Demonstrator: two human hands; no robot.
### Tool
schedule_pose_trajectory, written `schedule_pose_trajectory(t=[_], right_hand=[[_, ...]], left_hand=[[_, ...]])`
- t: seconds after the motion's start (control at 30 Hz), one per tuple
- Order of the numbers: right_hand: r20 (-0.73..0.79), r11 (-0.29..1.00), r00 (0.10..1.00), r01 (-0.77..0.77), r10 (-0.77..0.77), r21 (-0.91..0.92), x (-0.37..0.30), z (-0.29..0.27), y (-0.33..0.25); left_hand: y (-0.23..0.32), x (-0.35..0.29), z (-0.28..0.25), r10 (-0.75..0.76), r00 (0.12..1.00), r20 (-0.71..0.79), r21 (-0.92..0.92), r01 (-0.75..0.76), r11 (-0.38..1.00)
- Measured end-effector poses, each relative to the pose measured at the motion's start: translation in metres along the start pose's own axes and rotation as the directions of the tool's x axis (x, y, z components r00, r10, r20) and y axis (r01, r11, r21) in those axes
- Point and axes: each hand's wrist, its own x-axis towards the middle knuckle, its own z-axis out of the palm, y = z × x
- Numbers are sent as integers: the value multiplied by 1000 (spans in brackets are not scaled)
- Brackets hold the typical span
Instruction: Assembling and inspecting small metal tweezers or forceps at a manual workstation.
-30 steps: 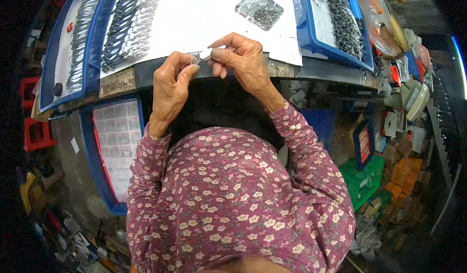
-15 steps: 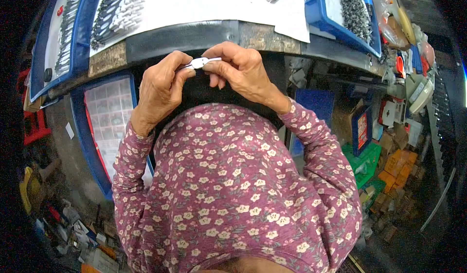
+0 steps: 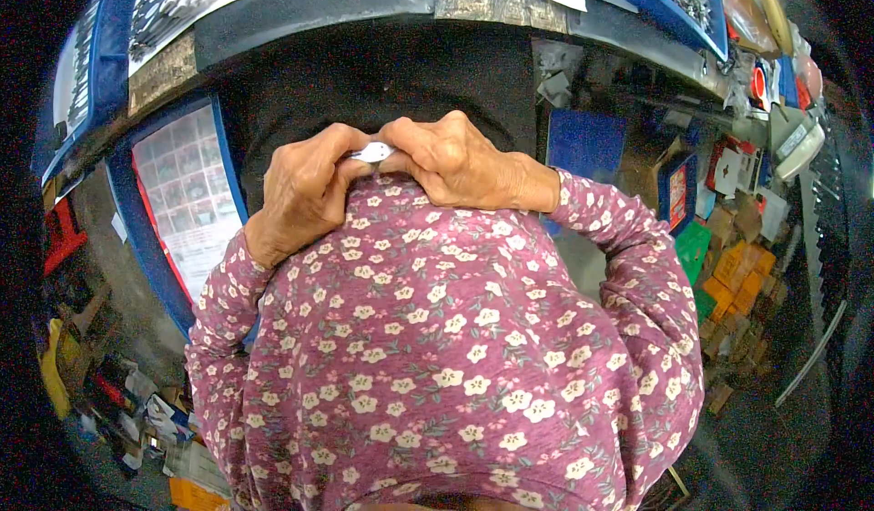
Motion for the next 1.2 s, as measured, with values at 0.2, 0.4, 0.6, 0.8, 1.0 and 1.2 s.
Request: schedule_pose_trajectory(t=[0.2,0.4,0.6,0.8,1.0,1.2], right_hand=[[25,996,998,52,-54,65,-11,-2,1],[-96,997,992,77,-76,7,-16,-12,-13],[-87,996,993,77,-82,-51,-13,3,-28],[5,998,998,59,-59,-15,-12,4,-32],[-11,998,1000,-6,7,55,-17,10,-25],[-41,999,999,-33,34,39,-12,11,-31]], left_hand=[[8,1,7,-3,996,91,-20,4,1000],[25,10,6,9,995,96,-7,-8,1000],[25,-7,-1,15,994,106,-13,-14,1000],[18,-16,0,42,994,104,-21,-40,999],[19,-16,4,70,995,67,29,-72,997],[15,-19,6,76,997,3,47,-76,996]])
